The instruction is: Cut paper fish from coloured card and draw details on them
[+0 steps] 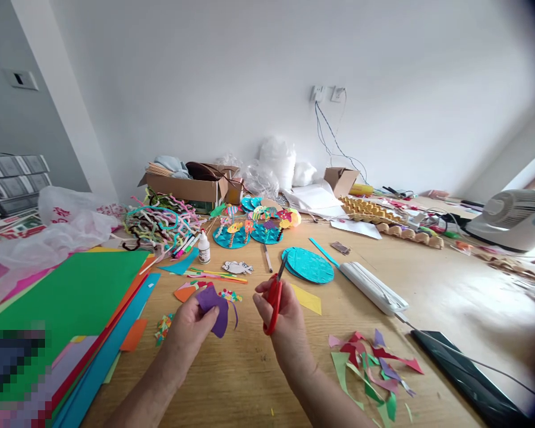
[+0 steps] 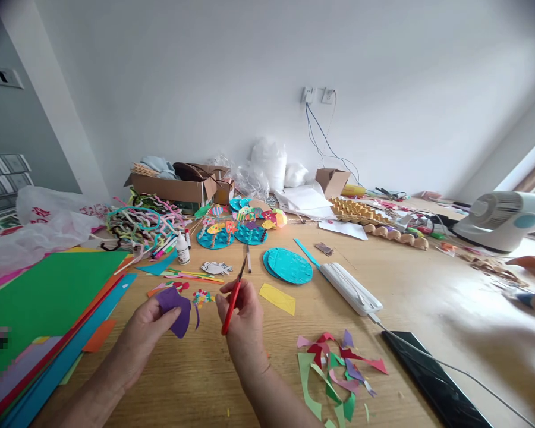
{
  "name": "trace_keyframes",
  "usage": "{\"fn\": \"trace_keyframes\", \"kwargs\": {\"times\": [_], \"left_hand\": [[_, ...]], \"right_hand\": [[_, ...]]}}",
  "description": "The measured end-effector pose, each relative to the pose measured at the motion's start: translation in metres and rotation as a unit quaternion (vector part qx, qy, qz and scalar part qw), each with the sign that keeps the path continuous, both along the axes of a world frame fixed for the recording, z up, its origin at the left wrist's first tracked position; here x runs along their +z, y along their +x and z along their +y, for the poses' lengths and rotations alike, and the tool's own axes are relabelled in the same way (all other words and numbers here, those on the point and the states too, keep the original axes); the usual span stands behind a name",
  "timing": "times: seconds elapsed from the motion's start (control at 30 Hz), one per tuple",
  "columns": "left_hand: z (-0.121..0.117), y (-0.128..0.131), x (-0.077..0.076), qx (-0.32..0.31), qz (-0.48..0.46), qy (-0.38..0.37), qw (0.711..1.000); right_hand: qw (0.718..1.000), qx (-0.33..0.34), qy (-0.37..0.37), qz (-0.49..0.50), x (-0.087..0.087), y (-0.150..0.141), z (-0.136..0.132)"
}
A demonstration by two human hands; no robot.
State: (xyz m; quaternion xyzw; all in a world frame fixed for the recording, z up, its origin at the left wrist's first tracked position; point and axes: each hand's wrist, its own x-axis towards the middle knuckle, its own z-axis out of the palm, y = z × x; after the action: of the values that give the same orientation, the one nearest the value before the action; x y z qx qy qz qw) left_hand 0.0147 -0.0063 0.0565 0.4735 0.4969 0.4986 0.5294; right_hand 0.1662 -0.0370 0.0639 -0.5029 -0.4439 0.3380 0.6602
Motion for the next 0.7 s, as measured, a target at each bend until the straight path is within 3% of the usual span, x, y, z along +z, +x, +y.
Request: {"fn": "trace_keyframes", "kwargs": {"times": [0.13,0.27,0.57,0.7], "left_hand": [[0.005,0.000,-0.006,-0.012,0.005,0.024,1.000],[-0.001,0.000,-0.006,-0.019,0.003,0.032,0.999],[-0.011,0.004,0.005,-0.047,-0.020,0.024,0.998],[-0.008,0.003,0.005,-0.040,-0.001,0.035,0.999]], "right_hand": [[0.996,0.045,0.035,-0.070,-0.003,-0.006,-0.007],[0.992,0.082,-0.007,-0.100,-0.009,-0.013,-0.006],[0.984,0.155,-0.054,0.065,-0.006,-0.014,-0.004],[0.983,0.149,-0.059,0.088,-0.005,-0.012,-0.006]]}}
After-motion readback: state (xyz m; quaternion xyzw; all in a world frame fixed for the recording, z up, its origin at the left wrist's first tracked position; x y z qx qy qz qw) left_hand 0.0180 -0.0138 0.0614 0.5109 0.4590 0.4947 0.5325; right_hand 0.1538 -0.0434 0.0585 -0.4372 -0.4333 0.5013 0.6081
